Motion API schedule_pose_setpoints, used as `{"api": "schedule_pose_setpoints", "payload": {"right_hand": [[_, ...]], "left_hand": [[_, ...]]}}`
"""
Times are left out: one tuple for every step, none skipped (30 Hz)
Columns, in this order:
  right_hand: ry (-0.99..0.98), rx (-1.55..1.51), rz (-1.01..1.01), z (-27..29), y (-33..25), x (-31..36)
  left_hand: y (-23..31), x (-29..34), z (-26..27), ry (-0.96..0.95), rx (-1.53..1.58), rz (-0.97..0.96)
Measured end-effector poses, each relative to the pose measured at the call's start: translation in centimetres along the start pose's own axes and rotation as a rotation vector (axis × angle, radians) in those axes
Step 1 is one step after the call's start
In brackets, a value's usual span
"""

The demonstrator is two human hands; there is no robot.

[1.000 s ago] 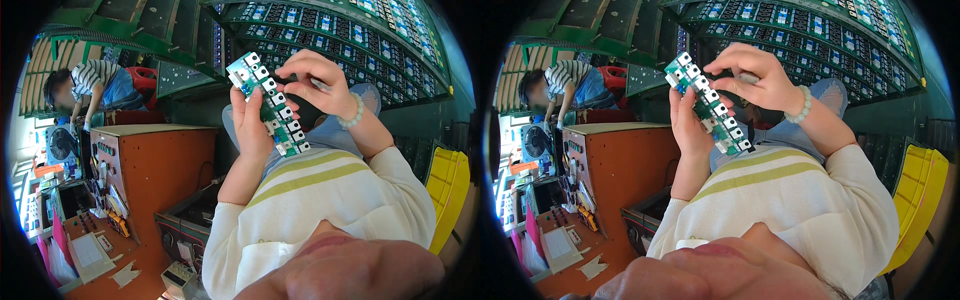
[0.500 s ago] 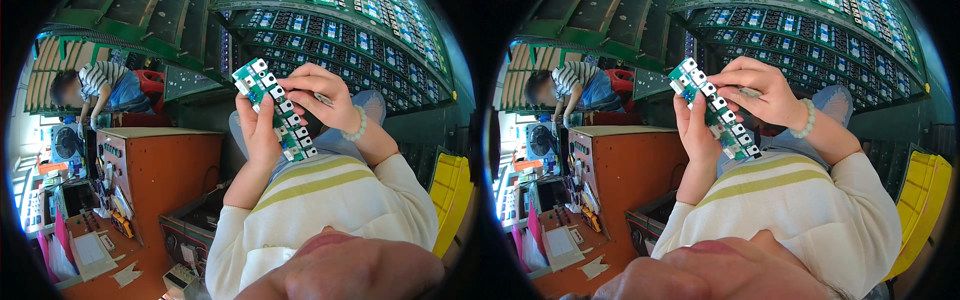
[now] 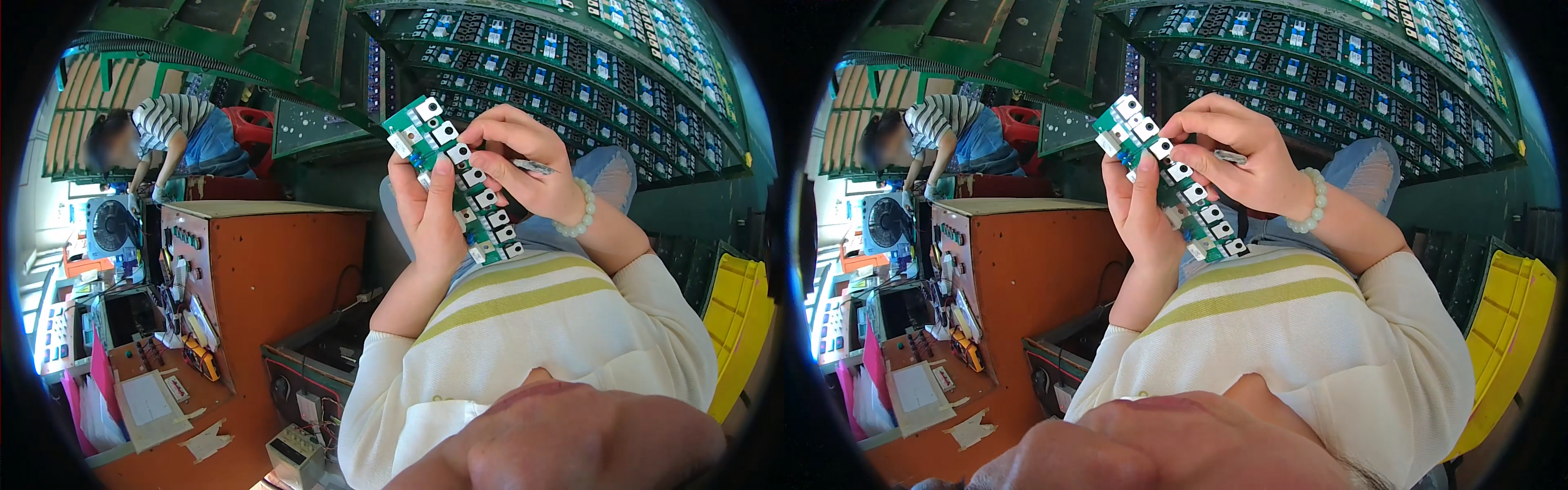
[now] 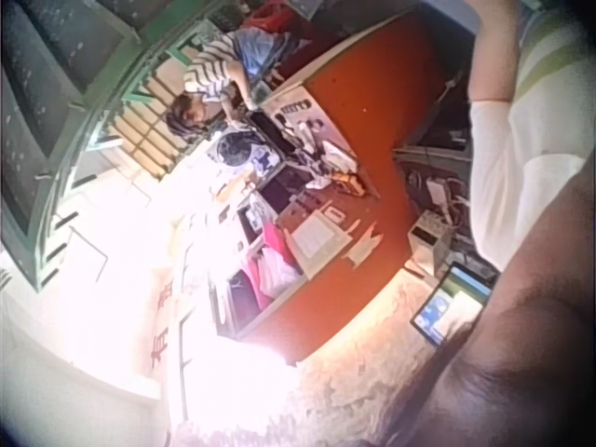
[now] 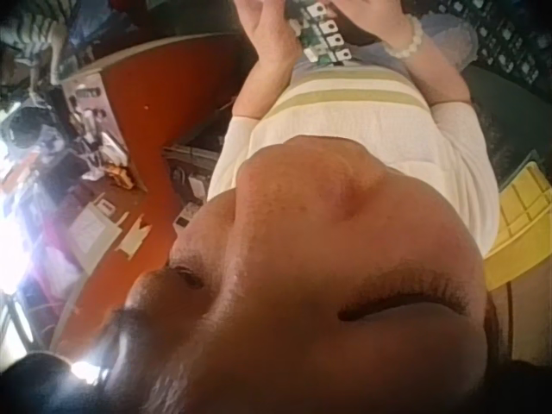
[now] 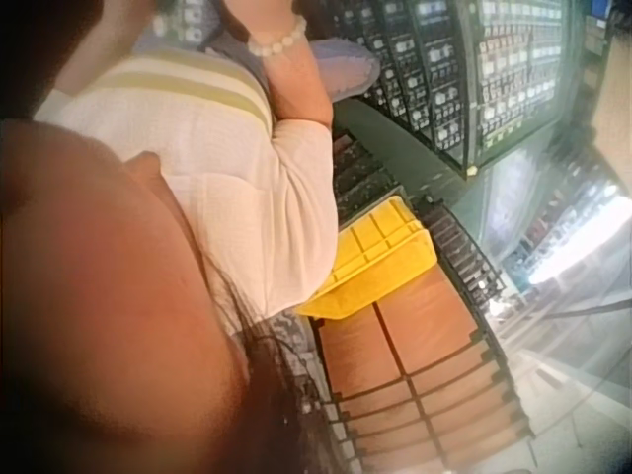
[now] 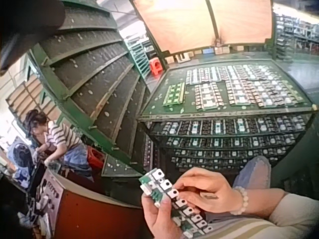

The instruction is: The person holds a green circuit board and uses a small tool to scrape or clean the surface of the board. They rotate the board to access different areas and continue the scraping motion across the components.

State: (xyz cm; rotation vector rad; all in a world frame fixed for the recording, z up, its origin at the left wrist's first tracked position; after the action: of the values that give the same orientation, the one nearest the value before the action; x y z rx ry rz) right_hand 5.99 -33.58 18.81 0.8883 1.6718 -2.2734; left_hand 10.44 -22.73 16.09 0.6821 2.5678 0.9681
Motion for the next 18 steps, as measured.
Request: {"api": "schedule_pose_setpoints", "payload": {"right_hand": [[-0.001, 0.000, -0.005, 0.0, 0.0, 0.1], [-0.002, -0.006, -0.007, -0.1, -0.1, -0.1], [-0.004, -0.011, -0.008, -0.1, -0.1, -0.1], [-0.011, -0.012, -0.019, -0.2, 0.0, 0.0], [-0.012, -0.011, -0.023, 0.1, 0.0, -0.1], [-0.013, -0.010, -0.026, 0.1, 0.1, -0.2], [-0.016, -0.009, -0.022, -0.1, 0.1, -0.4], [-0.017, 0.001, -0.024, -0.1, 0.3, -0.3], [-0.017, 0.011, -0.025, -0.1, 0.4, -0.2], [-0.022, -0.021, -0.046, -0.3, 0.4, -0.2], [-0.016, -0.066, -0.062, -0.5, 0.5, -0.2], [-0.006, -0.072, -0.069, -0.5, 0.6, -0.2], [0.004, -0.079, -0.075, -0.5, 0.7, -0.2], [0.017, -0.083, -0.095, -0.5, 1.0, -0.1], [0.030, -0.087, -0.114, -0.6, 1.3, 0.1], [0.042, -0.092, -0.132, -0.7, 1.6, 0.2], [0.042, -0.132, -0.159, -1.0, 1.8, 0.3], [0.039, -0.171, -0.187, -1.2, 2.1, 0.5]], "left_hand": [[0.0, 0.1, 0.1, 0.016, 0.007, -0.012], [0.2, 0.1, 0.0, 0.032, 0.009, -0.028], [0.2, 0.1, 0.0, 0.048, 0.011, -0.045], [0.1, 0.2, 0.0, 0.045, 0.010, -0.053], [0.1, 0.0, -0.1, 0.033, 0.008, -0.065], [0.1, -0.1, 0.1, 0.050, -0.011, -0.059], [0.3, -0.1, 0.2, 0.045, -0.008, -0.057], [0.1, -0.2, 0.2, 0.037, 0.003, -0.048], [0.0, -0.2, 0.3, 0.028, 0.014, -0.039], [0.1, -0.1, 0.5, 0.057, -0.005, -0.037], [0.2, -0.1, 0.6, 0.065, -0.012, -0.043], [0.1, -0.2, 0.7, 0.068, -0.012, -0.037], [0.0, -0.3, 0.9, 0.071, -0.012, -0.032], [-0.1, -0.3, 1.0, 0.062, -0.013, -0.029], [-0.1, -0.3, 1.1, 0.053, -0.013, -0.026], [-0.2, -0.4, 1.2, 0.045, -0.013, -0.025], [-0.1, -0.4, 1.7, 0.074, -0.029, -0.051], [-0.2, -0.3, 2.2, 0.104, -0.044, -0.078]]}}
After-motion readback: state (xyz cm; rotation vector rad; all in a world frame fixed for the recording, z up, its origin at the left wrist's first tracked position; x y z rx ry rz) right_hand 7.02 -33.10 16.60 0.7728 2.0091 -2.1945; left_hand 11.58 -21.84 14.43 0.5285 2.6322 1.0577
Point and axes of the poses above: each hand's wrist, its own x-axis away from the middle knuckle, its own z-axis out of the back of the hand, y = z × x, the point moved 8 cm from there along -x, towards the middle knuckle, and after that the axes turned 13 degrees about x, right-handed, at the moved point
